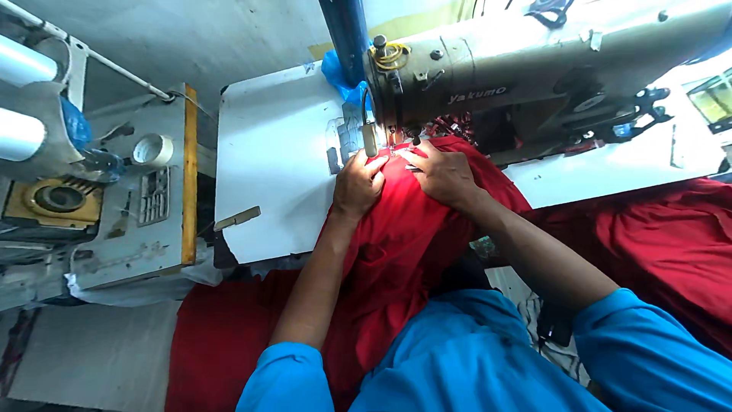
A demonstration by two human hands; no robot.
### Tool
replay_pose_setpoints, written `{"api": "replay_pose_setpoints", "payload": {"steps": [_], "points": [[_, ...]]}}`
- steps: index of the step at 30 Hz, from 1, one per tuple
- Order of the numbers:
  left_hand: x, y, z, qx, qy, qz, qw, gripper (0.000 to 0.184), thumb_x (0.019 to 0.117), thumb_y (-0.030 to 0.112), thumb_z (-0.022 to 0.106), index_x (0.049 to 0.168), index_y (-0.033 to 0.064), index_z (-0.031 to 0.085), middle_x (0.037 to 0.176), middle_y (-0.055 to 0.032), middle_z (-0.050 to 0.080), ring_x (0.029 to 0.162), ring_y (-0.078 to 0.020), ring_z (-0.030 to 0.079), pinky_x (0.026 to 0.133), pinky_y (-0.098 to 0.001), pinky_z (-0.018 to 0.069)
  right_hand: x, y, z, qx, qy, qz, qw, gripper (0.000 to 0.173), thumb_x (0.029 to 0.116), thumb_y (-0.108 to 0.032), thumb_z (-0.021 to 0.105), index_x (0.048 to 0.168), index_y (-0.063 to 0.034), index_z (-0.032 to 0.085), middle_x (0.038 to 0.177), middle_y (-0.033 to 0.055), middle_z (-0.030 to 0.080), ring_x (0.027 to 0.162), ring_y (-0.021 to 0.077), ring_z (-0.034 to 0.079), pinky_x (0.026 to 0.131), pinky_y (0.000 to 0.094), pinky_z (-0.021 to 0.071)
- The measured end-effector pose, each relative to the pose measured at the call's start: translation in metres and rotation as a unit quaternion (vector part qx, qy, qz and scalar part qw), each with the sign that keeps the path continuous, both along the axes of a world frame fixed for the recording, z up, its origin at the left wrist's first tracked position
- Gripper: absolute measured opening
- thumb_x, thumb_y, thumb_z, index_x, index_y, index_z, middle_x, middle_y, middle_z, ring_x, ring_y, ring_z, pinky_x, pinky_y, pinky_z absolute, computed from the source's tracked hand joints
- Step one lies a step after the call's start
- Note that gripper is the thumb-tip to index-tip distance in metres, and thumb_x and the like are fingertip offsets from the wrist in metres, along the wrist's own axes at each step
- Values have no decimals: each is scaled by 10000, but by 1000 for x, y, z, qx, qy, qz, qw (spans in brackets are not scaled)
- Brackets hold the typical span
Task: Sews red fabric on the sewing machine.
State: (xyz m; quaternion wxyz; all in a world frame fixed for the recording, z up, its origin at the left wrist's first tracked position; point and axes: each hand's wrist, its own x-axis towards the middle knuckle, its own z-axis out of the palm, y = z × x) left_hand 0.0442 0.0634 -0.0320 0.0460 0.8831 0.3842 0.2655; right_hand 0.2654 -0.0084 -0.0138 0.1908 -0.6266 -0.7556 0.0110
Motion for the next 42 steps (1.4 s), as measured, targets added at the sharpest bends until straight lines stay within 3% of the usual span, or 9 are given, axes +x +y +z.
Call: {"api": "replay_pose_setpoints", "payload": {"steps": [22,42], "points": [[1,8,1,-4,-22,-4,1000,357,962,159,518,1196,235,777,1263,-45,691,1127,-188,664,943,-376,554,1,5,0,2,-1,-5,1000,377,1025,-263,530,1372,-296,674,1420,66,609,748,277,696,600,494,552],[2,9,1,-7,-36,1,999,356,952,137,528,1179,228,786,1268,-30,696,1123,-178,671,939,-371,560,-1,7,1,-9,0,-12,1000,362,1024,-263,543,1359,-277,682,1399,76,619,791,293,706,628,519,560]]}}
